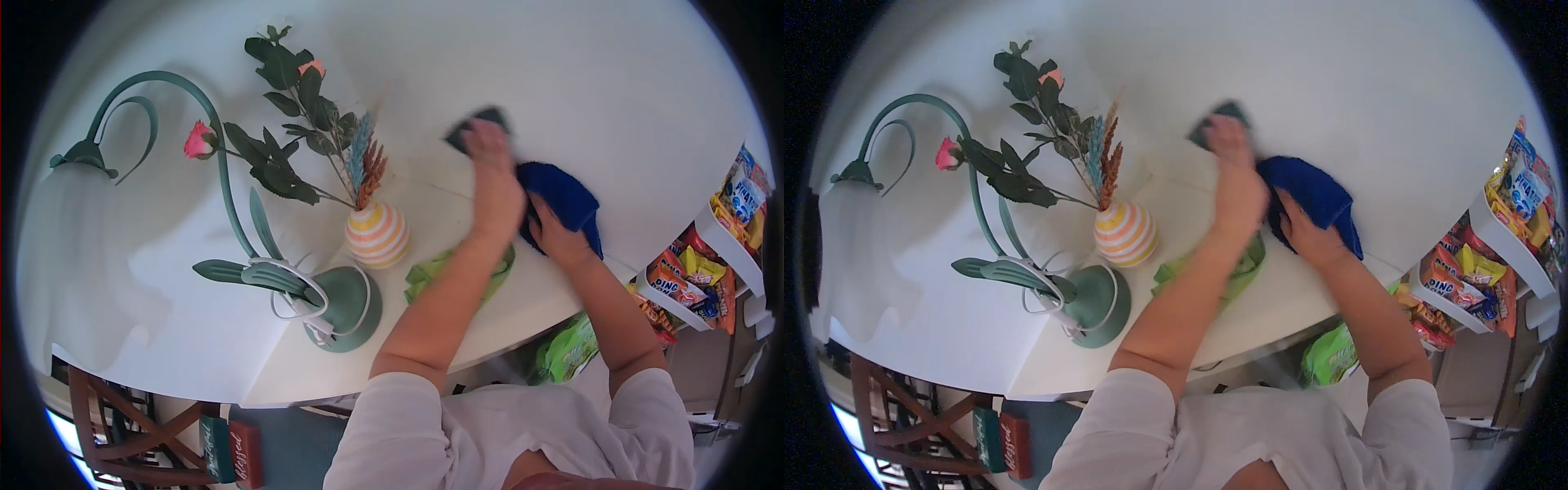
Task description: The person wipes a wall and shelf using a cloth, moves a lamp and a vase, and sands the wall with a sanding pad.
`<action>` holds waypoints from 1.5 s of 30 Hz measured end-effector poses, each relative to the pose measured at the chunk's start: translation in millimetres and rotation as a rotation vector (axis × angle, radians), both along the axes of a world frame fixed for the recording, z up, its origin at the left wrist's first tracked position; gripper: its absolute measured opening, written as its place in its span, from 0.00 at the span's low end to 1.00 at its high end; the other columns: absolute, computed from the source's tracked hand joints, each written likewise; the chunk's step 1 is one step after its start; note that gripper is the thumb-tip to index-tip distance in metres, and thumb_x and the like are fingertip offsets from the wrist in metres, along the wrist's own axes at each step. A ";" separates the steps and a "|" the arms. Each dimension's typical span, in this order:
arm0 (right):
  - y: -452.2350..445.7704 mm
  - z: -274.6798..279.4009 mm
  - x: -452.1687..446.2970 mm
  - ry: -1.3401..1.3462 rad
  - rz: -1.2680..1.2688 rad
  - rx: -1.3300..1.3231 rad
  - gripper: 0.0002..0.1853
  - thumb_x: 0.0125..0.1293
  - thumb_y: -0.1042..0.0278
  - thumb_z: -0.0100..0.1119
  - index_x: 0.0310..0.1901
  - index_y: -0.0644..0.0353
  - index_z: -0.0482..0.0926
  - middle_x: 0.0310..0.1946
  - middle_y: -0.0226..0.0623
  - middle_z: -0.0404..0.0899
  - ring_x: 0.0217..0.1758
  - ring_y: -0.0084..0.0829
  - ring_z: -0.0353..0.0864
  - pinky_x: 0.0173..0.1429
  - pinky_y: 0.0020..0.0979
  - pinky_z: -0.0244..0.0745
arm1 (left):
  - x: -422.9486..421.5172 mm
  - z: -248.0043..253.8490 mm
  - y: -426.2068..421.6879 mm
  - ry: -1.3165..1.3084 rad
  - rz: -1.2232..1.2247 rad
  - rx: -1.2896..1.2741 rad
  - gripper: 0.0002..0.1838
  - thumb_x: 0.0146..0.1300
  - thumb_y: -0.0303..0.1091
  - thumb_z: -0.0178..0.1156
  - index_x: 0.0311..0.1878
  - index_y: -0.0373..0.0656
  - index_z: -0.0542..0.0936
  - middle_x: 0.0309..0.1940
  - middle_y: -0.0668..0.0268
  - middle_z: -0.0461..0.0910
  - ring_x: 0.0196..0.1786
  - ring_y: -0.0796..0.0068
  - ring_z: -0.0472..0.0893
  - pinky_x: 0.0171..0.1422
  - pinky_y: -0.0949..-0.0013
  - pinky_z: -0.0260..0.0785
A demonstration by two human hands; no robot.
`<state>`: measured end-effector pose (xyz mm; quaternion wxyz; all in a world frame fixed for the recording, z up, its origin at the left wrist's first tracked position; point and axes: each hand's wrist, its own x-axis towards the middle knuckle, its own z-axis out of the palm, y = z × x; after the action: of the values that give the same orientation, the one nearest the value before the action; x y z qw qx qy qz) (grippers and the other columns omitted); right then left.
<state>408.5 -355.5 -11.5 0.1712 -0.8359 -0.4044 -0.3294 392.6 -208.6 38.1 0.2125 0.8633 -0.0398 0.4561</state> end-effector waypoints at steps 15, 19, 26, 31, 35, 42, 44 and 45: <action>-1.4 -1.1 -0.4 -0.024 0.005 -0.030 0.29 0.54 0.67 0.58 0.60 0.55 0.66 0.55 0.44 0.69 0.59 0.43 0.67 0.64 0.40 0.59 | 19.4 24.1 52.9 0.013 0.144 -0.239 0.38 0.47 0.14 0.40 0.65 0.24 0.43 0.66 0.35 0.38 0.70 0.38 0.40 0.74 0.53 0.33; 4.7 -0.6 5.8 -0.005 0.027 -0.020 0.26 0.53 0.66 0.58 0.57 0.55 0.69 0.52 0.43 0.72 0.56 0.43 0.70 0.62 0.40 0.61 | 0.1 -1.6 -0.3 0.108 0.073 -0.055 0.35 0.51 0.16 0.41 0.66 0.27 0.46 0.66 0.37 0.41 0.69 0.40 0.43 0.72 0.57 0.42; -24.4 73.6 9.0 -0.195 -0.015 -0.169 0.31 0.52 0.53 0.63 0.57 0.56 0.70 0.58 0.48 0.66 0.61 0.51 0.62 0.65 0.47 0.53 | -72.1 -15.3 23.1 0.287 -0.165 -0.531 0.36 0.52 0.15 0.39 0.68 0.39 0.50 0.64 0.48 0.58 0.66 0.54 0.61 0.68 0.65 0.53; -4.6 234.6 18.0 -0.462 -0.292 -0.010 0.33 0.56 0.48 0.59 0.62 0.53 0.64 0.62 0.43 0.62 0.66 0.41 0.59 0.66 0.37 0.57 | -86.8 -40.0 28.9 0.057 -0.296 -0.913 0.36 0.52 0.15 0.38 0.68 0.39 0.50 0.62 0.48 0.61 0.63 0.59 0.65 0.65 0.71 0.53; 71.1 227.3 -5.3 -0.335 -0.180 0.089 0.28 0.61 0.56 0.49 0.62 0.57 0.62 0.60 0.47 0.64 0.62 0.43 0.64 0.64 0.37 0.60 | -91.7 -37.5 27.6 -0.041 -0.324 -1.008 0.37 0.51 0.14 0.38 0.69 0.40 0.50 0.62 0.51 0.60 0.63 0.62 0.63 0.65 0.74 0.52; 107.5 70.3 7.1 0.212 0.545 -0.222 0.28 0.53 0.70 0.56 0.59 0.57 0.66 0.62 0.44 0.61 0.63 0.43 0.61 0.67 0.36 0.56 | -96.7 -31.0 32.7 -0.099 -0.260 -1.267 0.36 0.52 0.14 0.37 0.69 0.39 0.48 0.63 0.52 0.58 0.64 0.62 0.61 0.66 0.73 0.50; 95.0 89.5 11.1 0.099 0.643 -0.410 0.29 0.54 0.68 0.55 0.60 0.56 0.65 0.62 0.44 0.61 0.65 0.42 0.59 0.68 0.36 0.53 | -91.5 -40.3 35.0 -0.118 -0.274 -1.250 0.36 0.52 0.15 0.37 0.69 0.39 0.48 0.64 0.50 0.57 0.65 0.61 0.59 0.67 0.72 0.48; 84.3 103.0 13.9 0.096 0.524 -0.405 0.27 0.57 0.64 0.54 0.61 0.55 0.65 0.61 0.44 0.62 0.65 0.42 0.59 0.68 0.37 0.53 | -88.9 -43.8 36.0 -0.097 -0.229 -1.183 0.36 0.52 0.15 0.37 0.69 0.39 0.48 0.64 0.49 0.56 0.66 0.60 0.58 0.68 0.71 0.47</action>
<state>422.4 -271.2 91.5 0.0994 -0.7349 -0.6544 -0.1476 303.8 -172.6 -5.7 0.7022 0.5671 0.1181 0.4140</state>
